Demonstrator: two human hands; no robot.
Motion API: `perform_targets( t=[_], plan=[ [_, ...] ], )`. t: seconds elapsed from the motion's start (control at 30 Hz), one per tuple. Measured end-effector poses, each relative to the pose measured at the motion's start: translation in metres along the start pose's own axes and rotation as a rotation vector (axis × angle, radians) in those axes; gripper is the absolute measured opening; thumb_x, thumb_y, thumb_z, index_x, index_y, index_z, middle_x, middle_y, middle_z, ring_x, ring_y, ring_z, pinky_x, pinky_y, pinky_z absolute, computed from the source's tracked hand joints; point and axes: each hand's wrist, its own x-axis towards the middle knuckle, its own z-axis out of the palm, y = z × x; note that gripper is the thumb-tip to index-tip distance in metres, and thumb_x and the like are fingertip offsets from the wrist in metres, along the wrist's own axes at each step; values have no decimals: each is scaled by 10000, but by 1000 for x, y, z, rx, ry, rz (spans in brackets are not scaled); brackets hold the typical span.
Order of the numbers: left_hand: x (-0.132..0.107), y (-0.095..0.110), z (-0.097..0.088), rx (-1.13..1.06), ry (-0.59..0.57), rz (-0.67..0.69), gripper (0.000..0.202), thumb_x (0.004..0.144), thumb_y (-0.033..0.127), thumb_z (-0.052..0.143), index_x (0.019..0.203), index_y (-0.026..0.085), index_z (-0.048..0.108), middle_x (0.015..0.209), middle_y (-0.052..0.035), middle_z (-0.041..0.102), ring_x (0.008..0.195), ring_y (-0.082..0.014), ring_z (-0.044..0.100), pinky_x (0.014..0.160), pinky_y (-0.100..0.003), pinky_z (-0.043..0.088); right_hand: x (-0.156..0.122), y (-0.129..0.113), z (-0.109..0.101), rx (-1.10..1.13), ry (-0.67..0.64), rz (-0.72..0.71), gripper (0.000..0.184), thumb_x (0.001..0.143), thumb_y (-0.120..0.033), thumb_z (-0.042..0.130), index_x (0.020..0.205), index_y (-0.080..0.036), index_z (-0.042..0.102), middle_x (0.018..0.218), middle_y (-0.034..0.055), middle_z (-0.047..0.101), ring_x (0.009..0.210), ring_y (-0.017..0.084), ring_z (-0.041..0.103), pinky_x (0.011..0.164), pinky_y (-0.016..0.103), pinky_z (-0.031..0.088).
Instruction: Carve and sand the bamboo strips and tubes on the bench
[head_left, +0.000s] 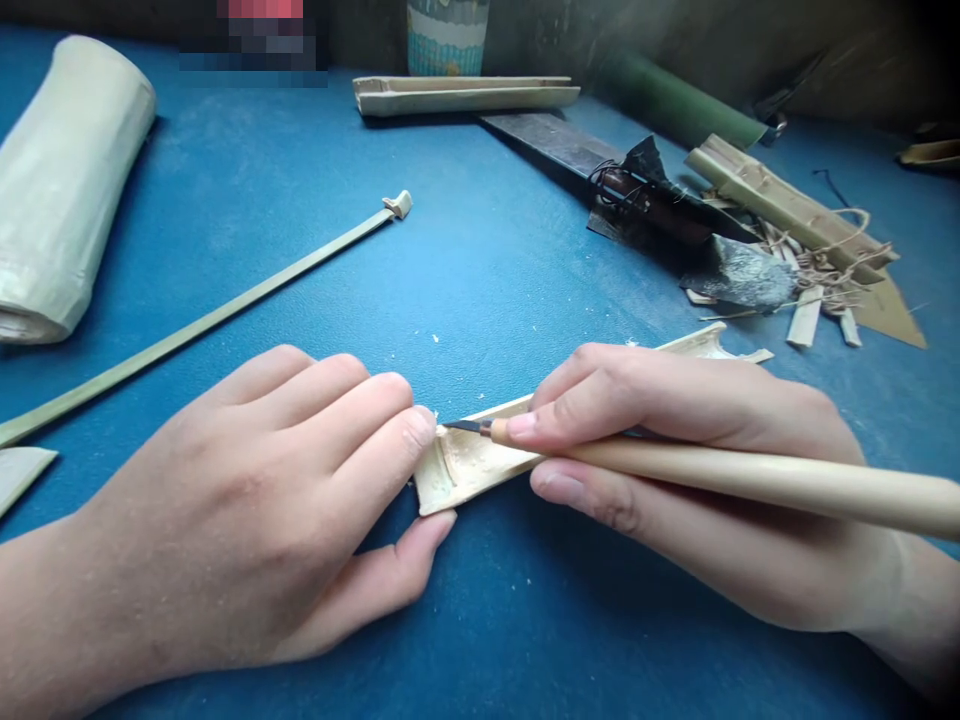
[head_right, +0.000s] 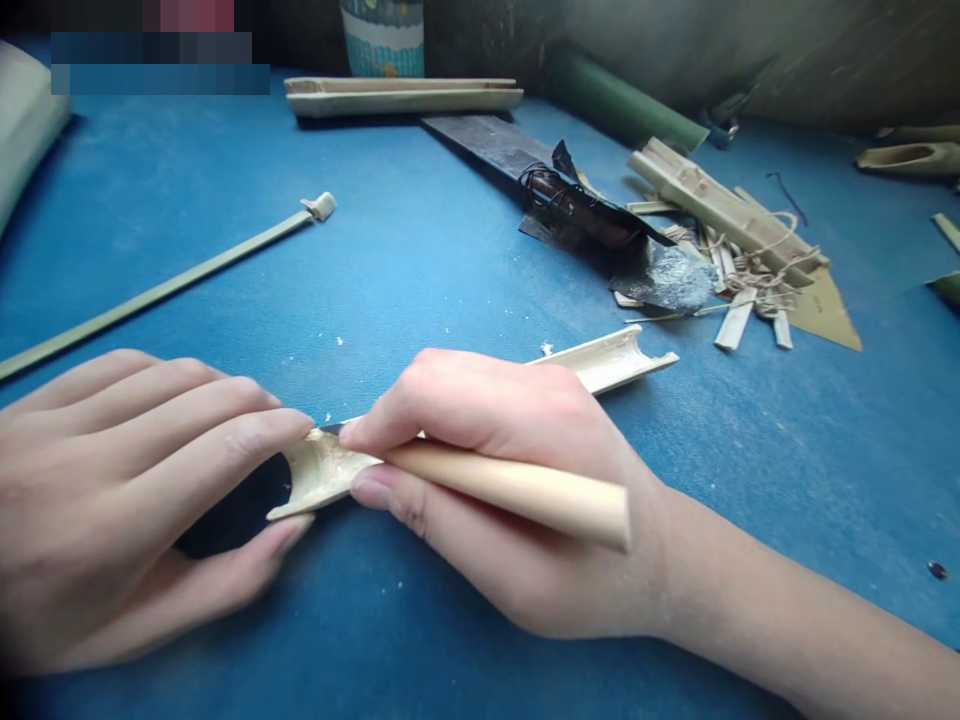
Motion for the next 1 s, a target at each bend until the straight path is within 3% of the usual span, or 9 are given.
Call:
perform_targets(
  t=[0.23,0.43,0.63,1.0],
  plan=[
    [1,0,-1,-74,7,22,207,1047,364,527,971,206,637,905,-66,698,793,-262,597,647,-460,391,1,-2,-1,-32,-5,-3,123,947,-124,774,954,-247,785,874,1,799,776,157,750,659,246,597],
    [4,3,-11,-86,-75,14,209,1041,333,571,909,199,662,947,-76,706,839,-270,622,650,-457,412,2,-2,-4,-35,-31,29,76,948,-168,789,921,-235,764,865,3,792,759,144,741,653,241,574],
    [4,4,-12,-17,-23,91,153,1031,295,605,963,178,675,957,-66,727,838,-268,629,668,-465,449,7,-2,-10,0,-133,102,83,940,-188,806,874,-232,781,788,-11,761,661,122,696,583,233,540],
    [4,-1,-1,-110,28,70,272,1061,351,527,1023,156,712,917,-67,711,802,-260,623,640,-463,450,15,10,-12,132,-89,220,137,927,-344,852,859,-227,830,778,24,756,654,154,681,524,244,529]
  ],
)
